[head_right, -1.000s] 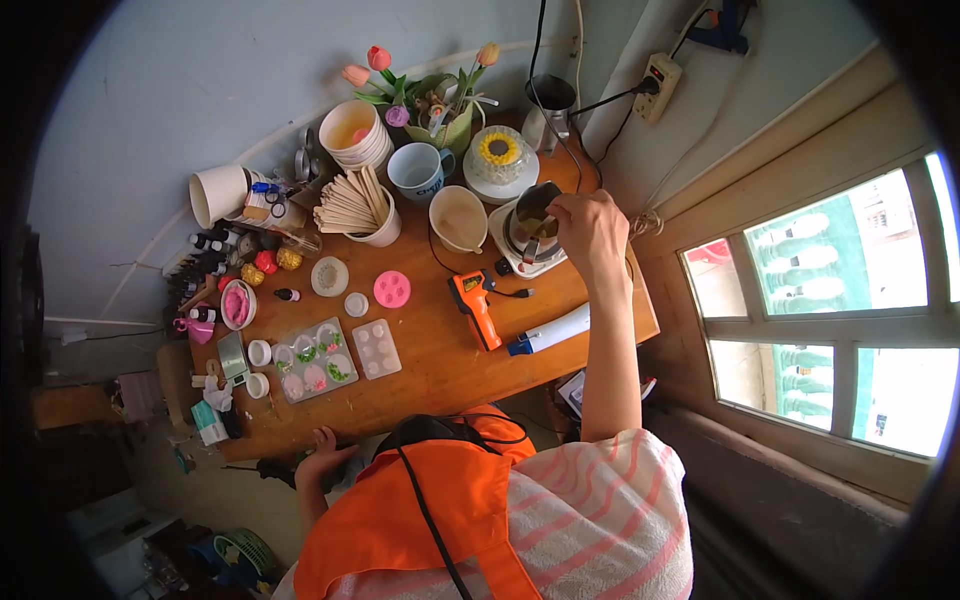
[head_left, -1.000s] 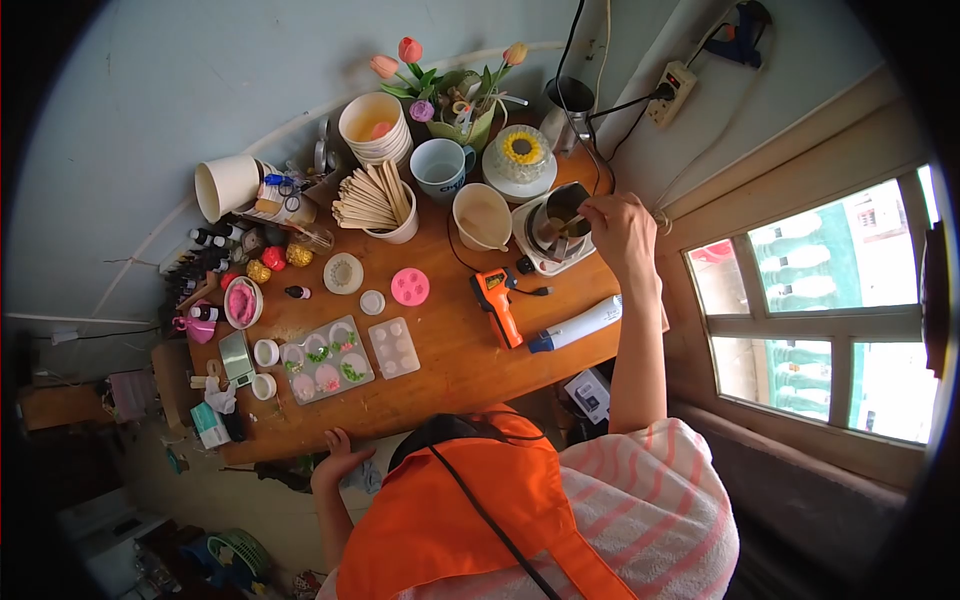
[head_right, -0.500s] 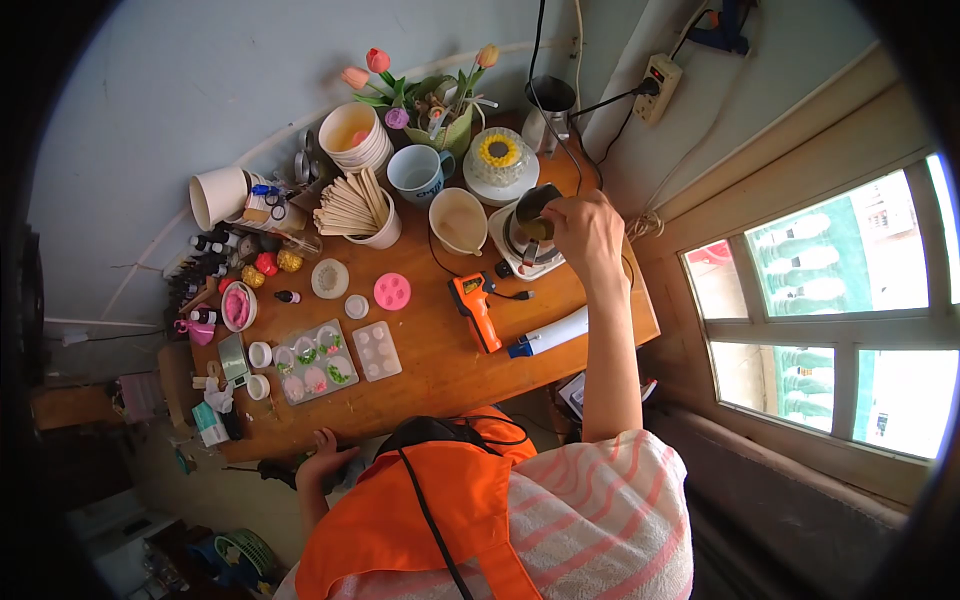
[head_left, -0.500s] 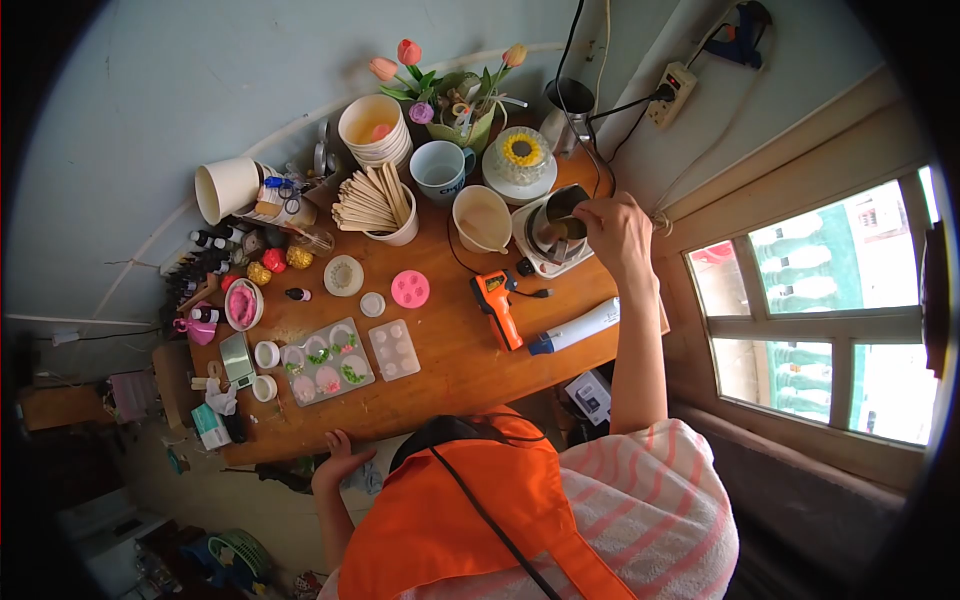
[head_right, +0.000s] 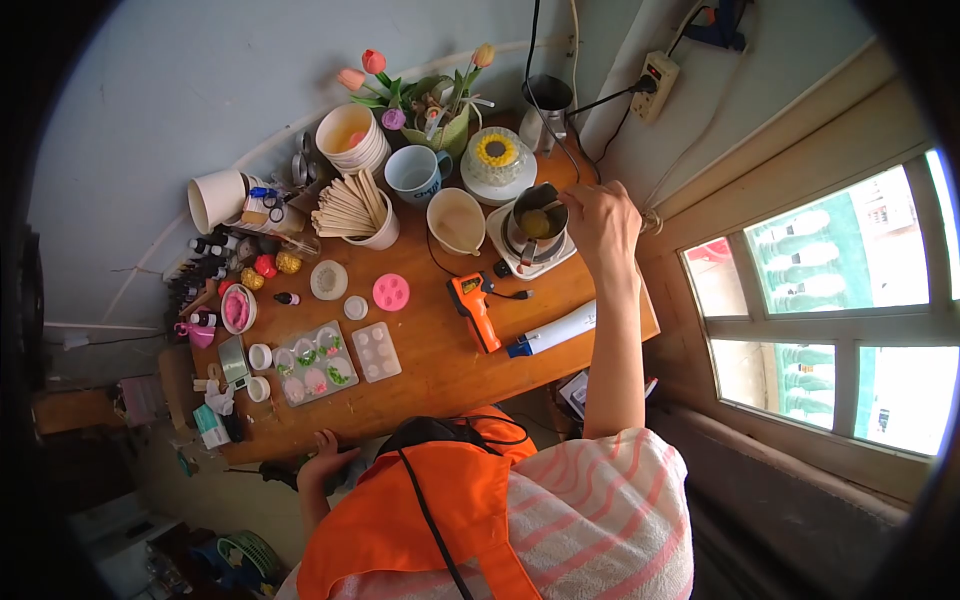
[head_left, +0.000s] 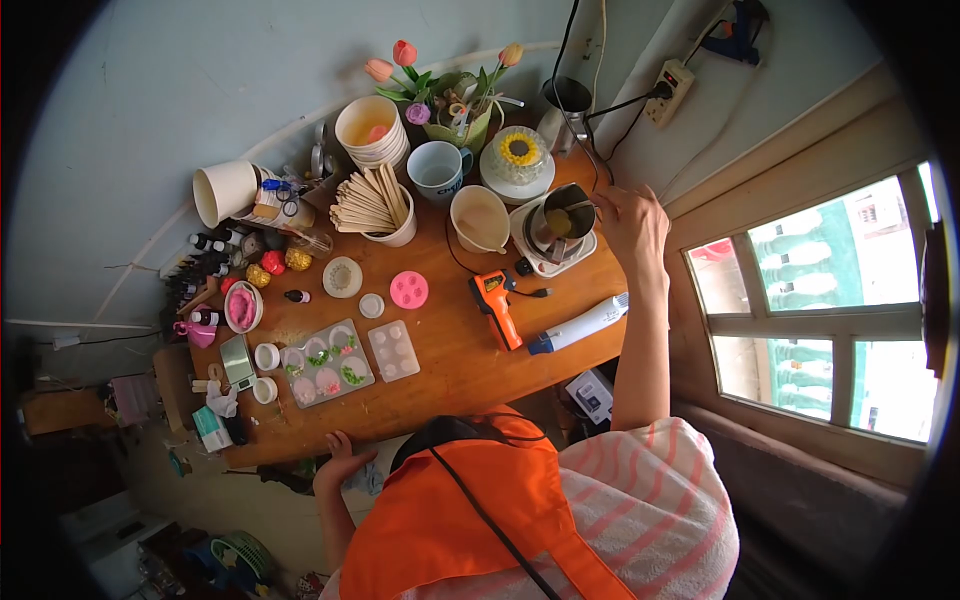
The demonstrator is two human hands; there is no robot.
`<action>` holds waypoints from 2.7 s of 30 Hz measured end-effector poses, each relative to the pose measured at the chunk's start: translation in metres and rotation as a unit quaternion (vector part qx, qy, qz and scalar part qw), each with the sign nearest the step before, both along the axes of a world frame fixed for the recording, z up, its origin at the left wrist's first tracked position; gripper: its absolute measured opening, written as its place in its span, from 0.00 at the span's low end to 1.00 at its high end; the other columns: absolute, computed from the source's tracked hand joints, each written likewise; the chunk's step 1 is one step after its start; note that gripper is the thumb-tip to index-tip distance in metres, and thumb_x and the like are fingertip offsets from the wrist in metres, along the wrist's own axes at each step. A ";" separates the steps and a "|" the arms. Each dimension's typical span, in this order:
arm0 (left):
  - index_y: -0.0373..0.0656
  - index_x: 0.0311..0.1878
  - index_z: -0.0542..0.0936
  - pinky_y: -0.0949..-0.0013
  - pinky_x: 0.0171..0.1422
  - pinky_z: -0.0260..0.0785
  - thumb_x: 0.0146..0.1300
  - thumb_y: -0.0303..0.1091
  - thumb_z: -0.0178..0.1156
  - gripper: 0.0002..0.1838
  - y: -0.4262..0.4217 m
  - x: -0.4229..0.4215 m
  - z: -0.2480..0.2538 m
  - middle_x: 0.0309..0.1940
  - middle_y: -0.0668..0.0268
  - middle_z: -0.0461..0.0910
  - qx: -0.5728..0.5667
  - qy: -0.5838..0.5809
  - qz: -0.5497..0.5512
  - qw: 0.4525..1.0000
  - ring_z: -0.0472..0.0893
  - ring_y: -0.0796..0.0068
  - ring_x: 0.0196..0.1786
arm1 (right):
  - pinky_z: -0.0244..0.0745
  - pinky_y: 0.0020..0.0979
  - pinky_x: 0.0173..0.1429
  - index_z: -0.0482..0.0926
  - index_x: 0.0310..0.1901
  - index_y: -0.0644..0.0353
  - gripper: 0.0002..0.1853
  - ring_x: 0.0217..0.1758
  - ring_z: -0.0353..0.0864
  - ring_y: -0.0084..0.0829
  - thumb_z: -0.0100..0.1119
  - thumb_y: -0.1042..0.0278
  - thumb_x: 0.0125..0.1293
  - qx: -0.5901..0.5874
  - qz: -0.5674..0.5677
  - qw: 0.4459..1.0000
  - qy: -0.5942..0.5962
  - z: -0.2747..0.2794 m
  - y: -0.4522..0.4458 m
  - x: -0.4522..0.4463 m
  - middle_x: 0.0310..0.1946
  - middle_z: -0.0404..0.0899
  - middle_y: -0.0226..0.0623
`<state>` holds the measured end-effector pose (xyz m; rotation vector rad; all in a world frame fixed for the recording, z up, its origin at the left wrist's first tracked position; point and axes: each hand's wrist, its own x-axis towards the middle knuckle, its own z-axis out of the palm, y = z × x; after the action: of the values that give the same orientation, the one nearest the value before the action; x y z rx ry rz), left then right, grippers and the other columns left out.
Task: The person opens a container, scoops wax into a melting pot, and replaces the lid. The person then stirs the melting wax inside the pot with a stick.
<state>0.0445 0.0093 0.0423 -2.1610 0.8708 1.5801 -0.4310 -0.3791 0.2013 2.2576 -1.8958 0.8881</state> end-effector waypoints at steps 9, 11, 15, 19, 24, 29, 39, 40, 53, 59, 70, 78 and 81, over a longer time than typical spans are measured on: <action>0.32 0.76 0.25 0.56 0.83 0.31 0.55 0.75 0.60 0.72 -0.003 -0.004 0.007 0.77 0.39 0.17 0.003 0.000 0.005 1.000 0.20 0.49 0.81 | 0.77 0.38 0.40 0.89 0.34 0.51 0.04 0.37 0.80 0.38 0.67 0.65 0.59 0.009 -0.006 1.000 -0.008 0.000 0.001 0.001 0.27 0.84 0.34; 0.32 0.76 0.25 0.56 0.83 0.31 0.55 0.74 0.60 0.72 -0.001 -0.003 0.005 0.77 0.39 0.18 -0.004 0.001 0.007 1.000 0.20 0.49 0.81 | 0.77 0.38 0.40 0.89 0.34 0.51 0.04 0.37 0.80 0.38 0.67 0.65 0.59 0.008 -0.005 1.000 -0.010 0.000 0.001 0.000 0.27 0.84 0.34; 0.32 0.76 0.25 0.56 0.83 0.31 0.55 0.74 0.60 0.72 -0.002 -0.005 0.007 0.77 0.39 0.17 0.005 -0.002 0.004 1.000 0.20 0.49 0.81 | 0.77 0.38 0.41 0.89 0.34 0.51 0.04 0.36 0.80 0.38 0.67 0.65 0.59 0.006 -0.003 1.000 -0.008 0.000 0.001 0.000 0.26 0.84 0.35; 0.32 0.76 0.24 0.56 0.83 0.31 0.55 0.74 0.60 0.72 -0.004 -0.006 0.007 0.77 0.40 0.16 0.004 -0.004 0.001 1.000 0.20 0.49 0.81 | 0.78 0.38 0.42 0.89 0.34 0.52 0.05 0.37 0.80 0.39 0.67 0.66 0.59 0.018 0.023 0.999 -0.039 -0.008 0.000 0.005 0.27 0.84 0.34; 0.32 0.76 0.24 0.57 0.84 0.32 0.55 0.74 0.60 0.72 -0.001 -0.005 0.005 0.77 0.40 0.16 0.000 -0.010 0.005 1.000 0.21 0.49 0.81 | 0.78 0.37 0.44 0.90 0.34 0.53 0.05 0.38 0.81 0.37 0.67 0.69 0.58 0.040 0.100 0.992 -0.068 -0.013 0.001 0.017 0.29 0.86 0.33; 0.30 0.77 0.28 0.58 0.84 0.35 0.56 0.74 0.60 0.71 0.001 -0.005 0.003 0.78 0.37 0.22 -0.016 -0.023 -0.011 1.000 0.28 0.47 0.82 | 0.78 0.37 0.43 0.89 0.34 0.53 0.05 0.37 0.81 0.38 0.66 0.69 0.59 0.015 0.060 0.998 -0.017 -0.016 -0.002 0.013 0.28 0.85 0.34; 0.33 0.77 0.25 0.58 0.84 0.33 0.55 0.75 0.59 0.72 -0.002 -0.005 0.005 0.78 0.41 0.17 0.006 -0.012 -0.003 1.000 0.22 0.51 0.82 | 0.77 0.38 0.40 0.88 0.35 0.52 0.04 0.36 0.81 0.39 0.67 0.65 0.60 0.010 0.004 1.000 0.005 0.006 0.002 -0.001 0.25 0.82 0.36; 0.33 0.77 0.26 0.58 0.83 0.33 0.55 0.75 0.59 0.72 -0.002 -0.005 0.004 0.78 0.40 0.17 0.005 -0.014 -0.005 1.000 0.22 0.51 0.82 | 0.77 0.38 0.40 0.88 0.35 0.52 0.04 0.36 0.81 0.39 0.67 0.65 0.60 0.010 0.004 1.000 0.005 0.002 0.003 -0.001 0.25 0.82 0.36; 0.33 0.77 0.26 0.58 0.84 0.33 0.55 0.74 0.60 0.72 -0.004 -0.009 0.008 0.78 0.41 0.17 0.007 -0.019 -0.006 1.000 0.22 0.52 0.82 | 0.78 0.39 0.41 0.88 0.33 0.54 0.05 0.38 0.81 0.39 0.67 0.65 0.60 0.006 0.034 0.999 -0.013 -0.017 -0.001 0.003 0.27 0.84 0.35; 0.29 0.76 0.27 0.58 0.84 0.36 0.56 0.73 0.59 0.71 -0.005 -0.011 0.011 0.78 0.38 0.23 -0.005 -0.034 -0.019 0.999 0.28 0.48 0.82 | 0.78 0.39 0.44 0.88 0.34 0.53 0.04 0.39 0.82 0.39 0.66 0.67 0.59 0.012 0.037 0.999 -0.011 -0.002 -0.002 0.005 0.29 0.85 0.35; 0.29 0.76 0.27 0.58 0.84 0.35 0.56 0.73 0.59 0.71 -0.004 -0.011 0.010 0.78 0.39 0.22 -0.007 -0.026 -0.014 1.000 0.28 0.48 0.82 | 0.78 0.37 0.46 0.89 0.34 0.53 0.04 0.40 0.81 0.38 0.66 0.69 0.58 0.013 0.034 0.999 -0.017 -0.002 0.000 0.009 0.31 0.86 0.34; 0.29 0.76 0.27 0.58 0.84 0.35 0.56 0.74 0.59 0.71 -0.005 -0.010 0.009 0.78 0.39 0.22 -0.005 -0.028 -0.017 0.999 0.28 0.49 0.82 | 0.79 0.37 0.46 0.89 0.32 0.52 0.04 0.42 0.81 0.36 0.67 0.69 0.57 0.026 0.057 0.998 0.011 -0.015 -0.009 0.007 0.30 0.86 0.32; 0.30 0.76 0.27 0.58 0.84 0.35 0.56 0.74 0.59 0.71 -0.005 -0.010 0.010 0.78 0.39 0.22 0.006 -0.032 -0.023 0.999 0.28 0.49 0.82 | 0.79 0.38 0.45 0.90 0.32 0.51 0.04 0.41 0.81 0.36 0.67 0.69 0.56 0.035 0.060 0.997 0.014 -0.013 -0.009 0.006 0.29 0.86 0.33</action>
<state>0.0346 0.0041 0.0519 -2.1561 0.8825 1.4824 -0.4247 -0.3883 0.1886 2.4345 -1.8240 0.8121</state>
